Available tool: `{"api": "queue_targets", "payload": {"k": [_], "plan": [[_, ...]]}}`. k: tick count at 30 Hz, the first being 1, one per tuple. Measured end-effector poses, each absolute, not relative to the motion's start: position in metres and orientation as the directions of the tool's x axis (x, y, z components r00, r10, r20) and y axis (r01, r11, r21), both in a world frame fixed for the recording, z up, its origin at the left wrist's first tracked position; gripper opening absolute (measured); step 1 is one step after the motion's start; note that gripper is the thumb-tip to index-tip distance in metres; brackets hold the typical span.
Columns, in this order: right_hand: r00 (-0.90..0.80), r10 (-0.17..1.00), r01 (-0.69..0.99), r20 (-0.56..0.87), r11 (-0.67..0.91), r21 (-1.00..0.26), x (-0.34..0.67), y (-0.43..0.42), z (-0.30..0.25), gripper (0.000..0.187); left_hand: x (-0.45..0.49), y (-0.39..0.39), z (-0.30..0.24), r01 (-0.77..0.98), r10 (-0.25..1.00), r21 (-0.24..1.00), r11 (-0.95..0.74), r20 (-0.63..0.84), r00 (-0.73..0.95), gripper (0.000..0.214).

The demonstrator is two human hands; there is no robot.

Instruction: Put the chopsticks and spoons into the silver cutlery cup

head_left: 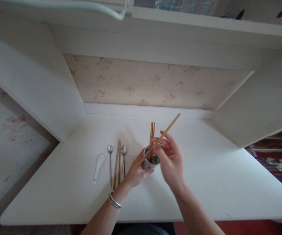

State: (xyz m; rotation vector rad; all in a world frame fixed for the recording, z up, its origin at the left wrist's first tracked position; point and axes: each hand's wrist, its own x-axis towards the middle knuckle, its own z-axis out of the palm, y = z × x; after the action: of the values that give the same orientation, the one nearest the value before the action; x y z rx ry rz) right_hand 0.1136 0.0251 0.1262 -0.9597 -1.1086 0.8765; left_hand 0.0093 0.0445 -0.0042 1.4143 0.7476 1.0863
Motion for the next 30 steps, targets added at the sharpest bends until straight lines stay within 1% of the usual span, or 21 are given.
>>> {"api": "queue_targets", "payload": {"k": [1,3,6,10,13,17,19,21,24,30], "plan": [[0.287,0.92,-0.083,0.266,0.301,-0.95,0.129,0.031,0.128,0.032,0.01,0.043,-0.003,-0.168,0.91,0.977,-0.133,0.187,0.37,0.083],[0.399,0.891,-0.052,0.216,0.257,-0.965,0.154,0.042,0.129,0.028,0.012,0.041,-0.002,-0.212,0.914,0.973,-0.089,0.164,0.37,0.083],[0.463,0.865,-0.007,0.194,0.223,-0.975,0.177,0.054,0.121,0.031,0.013,0.04,-0.003,-0.225,0.921,0.972,-0.064,0.144,0.361,0.079],[0.432,0.884,0.035,0.179,0.183,-0.983,0.182,0.065,0.105,0.036,0.013,0.041,-0.004,-0.22,0.917,0.973,-0.07,0.15,0.369,0.076],[0.386,0.903,0.107,0.19,0.161,-0.981,0.177,0.071,0.093,0.038,0.012,0.041,-0.005,-0.222,0.912,0.973,-0.062,0.146,0.384,0.079],[0.328,0.917,0.284,0.225,0.131,-0.95,0.169,0.075,0.079,0.037,0.011,0.043,-0.007,-0.234,0.902,0.972,-0.021,0.12,0.415,0.082],[0.286,0.919,0.389,0.272,0.148,-0.909,0.165,0.075,0.071,0.035,0.01,0.044,-0.007,-0.231,0.9,0.973,-0.005,0.104,0.422,0.082],[0.241,0.924,0.456,0.296,0.161,-0.875,0.161,0.072,0.064,0.035,0.01,0.045,-0.008,-0.234,0.901,0.972,0.0,0.101,0.421,0.081],[0.214,0.939,0.461,0.268,0.145,-0.875,0.158,0.068,0.058,0.038,0.01,0.046,-0.008,-0.234,0.902,0.972,0.004,0.098,0.421,0.08],[0.213,0.958,0.379,0.193,0.101,-0.92,0.164,0.062,0.057,0.043,0.011,0.045,-0.007,-0.248,0.9,0.969,0.008,0.101,0.424,0.078]]}}
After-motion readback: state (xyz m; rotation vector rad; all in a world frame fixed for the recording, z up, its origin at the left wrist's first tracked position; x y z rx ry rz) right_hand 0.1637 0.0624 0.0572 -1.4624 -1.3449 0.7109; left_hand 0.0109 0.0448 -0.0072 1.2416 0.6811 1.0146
